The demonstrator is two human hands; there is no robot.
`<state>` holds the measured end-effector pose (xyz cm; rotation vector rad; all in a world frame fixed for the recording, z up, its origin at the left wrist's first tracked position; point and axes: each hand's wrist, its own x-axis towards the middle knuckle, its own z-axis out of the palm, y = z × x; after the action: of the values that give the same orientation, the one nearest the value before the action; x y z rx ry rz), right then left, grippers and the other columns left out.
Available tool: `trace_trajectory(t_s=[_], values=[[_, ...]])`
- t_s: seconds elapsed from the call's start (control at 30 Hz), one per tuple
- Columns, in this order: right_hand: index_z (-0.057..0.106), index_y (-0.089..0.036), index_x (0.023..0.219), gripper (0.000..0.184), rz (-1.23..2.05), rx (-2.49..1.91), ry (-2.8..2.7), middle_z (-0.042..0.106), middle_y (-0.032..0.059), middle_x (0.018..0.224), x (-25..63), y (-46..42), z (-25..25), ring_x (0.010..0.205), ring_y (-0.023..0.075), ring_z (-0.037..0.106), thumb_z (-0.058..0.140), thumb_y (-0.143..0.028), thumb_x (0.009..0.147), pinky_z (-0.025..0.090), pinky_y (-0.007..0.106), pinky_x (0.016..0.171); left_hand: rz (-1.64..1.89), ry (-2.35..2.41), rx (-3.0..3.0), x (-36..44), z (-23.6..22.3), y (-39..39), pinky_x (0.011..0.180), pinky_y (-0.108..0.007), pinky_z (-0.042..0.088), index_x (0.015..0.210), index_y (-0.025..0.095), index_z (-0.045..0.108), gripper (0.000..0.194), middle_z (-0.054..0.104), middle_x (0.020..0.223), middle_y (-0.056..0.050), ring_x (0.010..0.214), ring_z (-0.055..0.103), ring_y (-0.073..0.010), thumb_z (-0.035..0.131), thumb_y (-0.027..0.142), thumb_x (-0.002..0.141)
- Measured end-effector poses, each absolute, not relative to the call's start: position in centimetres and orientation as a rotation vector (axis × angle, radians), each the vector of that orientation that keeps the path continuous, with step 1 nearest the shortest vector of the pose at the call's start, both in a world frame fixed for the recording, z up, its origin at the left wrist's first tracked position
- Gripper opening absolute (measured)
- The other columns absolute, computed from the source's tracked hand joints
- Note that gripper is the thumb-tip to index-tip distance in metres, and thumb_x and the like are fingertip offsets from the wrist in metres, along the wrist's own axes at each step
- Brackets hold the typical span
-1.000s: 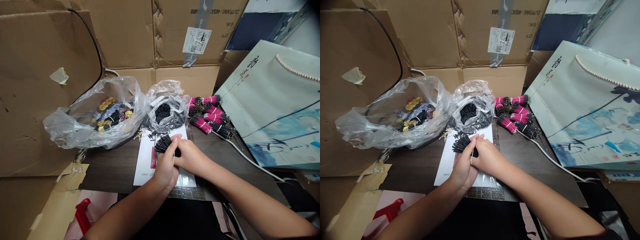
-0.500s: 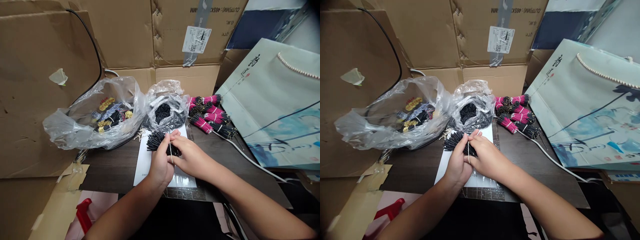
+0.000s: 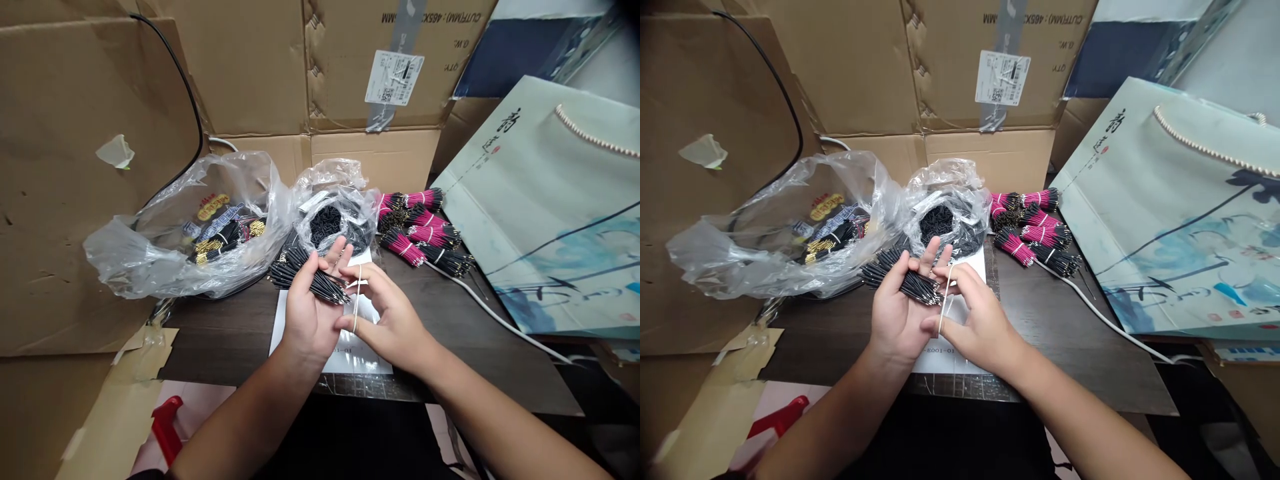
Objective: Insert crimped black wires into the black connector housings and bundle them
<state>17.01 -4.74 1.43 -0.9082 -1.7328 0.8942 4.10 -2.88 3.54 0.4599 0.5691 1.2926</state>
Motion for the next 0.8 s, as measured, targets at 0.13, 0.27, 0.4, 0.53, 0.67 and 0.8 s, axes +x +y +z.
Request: trace_trajectory(t_s=[0.13, 0.27, 0.4, 0.53, 0.67, 0.8], values=[[0.043, -0.026, 0.133, 0.069, 0.870, -0.911, -1.679, 0.050, 0.0093, 0.129, 15.7, -5.1, 1.1, 0.120, 0.0250, 0.051, 0.077, -0.033, 0.073, 0.045, 0.043, 0.103, 1.258, 0.585, 0.524, 4.4, 3.8, -3.2, 0.104, -0.044, 0.046, 0.077, 0.020, 0.059, 0.034, 0.056, 0.133, 0.003, 0.133, 0.044, -0.0245, 0.043, 0.044, 0.094], [0.044, -0.026, 0.132, 0.070, 0.850, -0.935, -1.656, 0.052, 0.0088, 0.128, 15.2, -5.2, 1.3, 0.120, 0.0253, 0.051, 0.078, -0.034, 0.071, 0.042, 0.045, 0.106, 1.240, 0.592, 0.530, 4.5, 3.7, -3.4, 0.103, -0.043, 0.048, 0.084, 0.020, 0.063, 0.032, 0.056, 0.133, 0.001, 0.133, 0.043, -0.0258, 0.044, 0.044, 0.094], [0.045, -0.024, 0.130, 0.066, 0.812, -0.958, -1.630, 0.053, 0.0090, 0.126, 14.9, -5.2, 1.5, 0.119, 0.0245, 0.051, 0.076, -0.036, 0.073, 0.041, 0.044, 0.108, 1.214, 0.602, 0.552, 4.9, 3.4, -3.7, 0.109, -0.039, 0.042, 0.104, 0.020, 0.066, 0.035, 0.055, 0.135, -0.001, 0.134, 0.042, -0.0246, 0.043, 0.045, 0.094], [0.042, -0.024, 0.131, 0.067, 0.854, -0.911, -1.569, 0.052, 0.0096, 0.126, 14.8, -5.4, 1.3, 0.121, 0.0238, 0.050, 0.075, -0.039, 0.074, 0.040, 0.043, 0.108, 1.203, 0.554, 0.531, 5.1, 3.5, -3.9, 0.113, -0.037, 0.037, 0.104, 0.021, 0.066, 0.032, 0.054, 0.136, 0.001, 0.134, 0.042, -0.0217, 0.044, 0.042, 0.095], [0.036, -0.024, 0.134, 0.075, 0.940, -0.869, -1.524, 0.050, 0.0119, 0.129, 14.8, -5.7, 0.9, 0.124, 0.0254, 0.048, 0.073, -0.048, 0.073, 0.041, 0.045, 0.108, 1.215, 0.575, 0.544, 4.8, 3.5, -3.7, 0.112, -0.039, 0.039, 0.090, 0.022, 0.066, 0.032, 0.058, 0.131, 0.002, 0.131, 0.046, -0.0217, 0.044, 0.043, 0.094], [0.035, -0.023, 0.136, 0.080, 0.944, -0.844, -1.505, 0.049, 0.0122, 0.131, 14.8, -5.9, 0.7, 0.125, 0.0257, 0.048, 0.076, -0.046, 0.071, 0.039, 0.044, 0.110, 1.228, 0.599, 0.552, 4.9, 3.3, -3.8, 0.113, -0.042, 0.037, 0.091, 0.021, 0.066, 0.031, 0.059, 0.129, 0.001, 0.129, 0.048, -0.0232, 0.045, 0.043, 0.093]])
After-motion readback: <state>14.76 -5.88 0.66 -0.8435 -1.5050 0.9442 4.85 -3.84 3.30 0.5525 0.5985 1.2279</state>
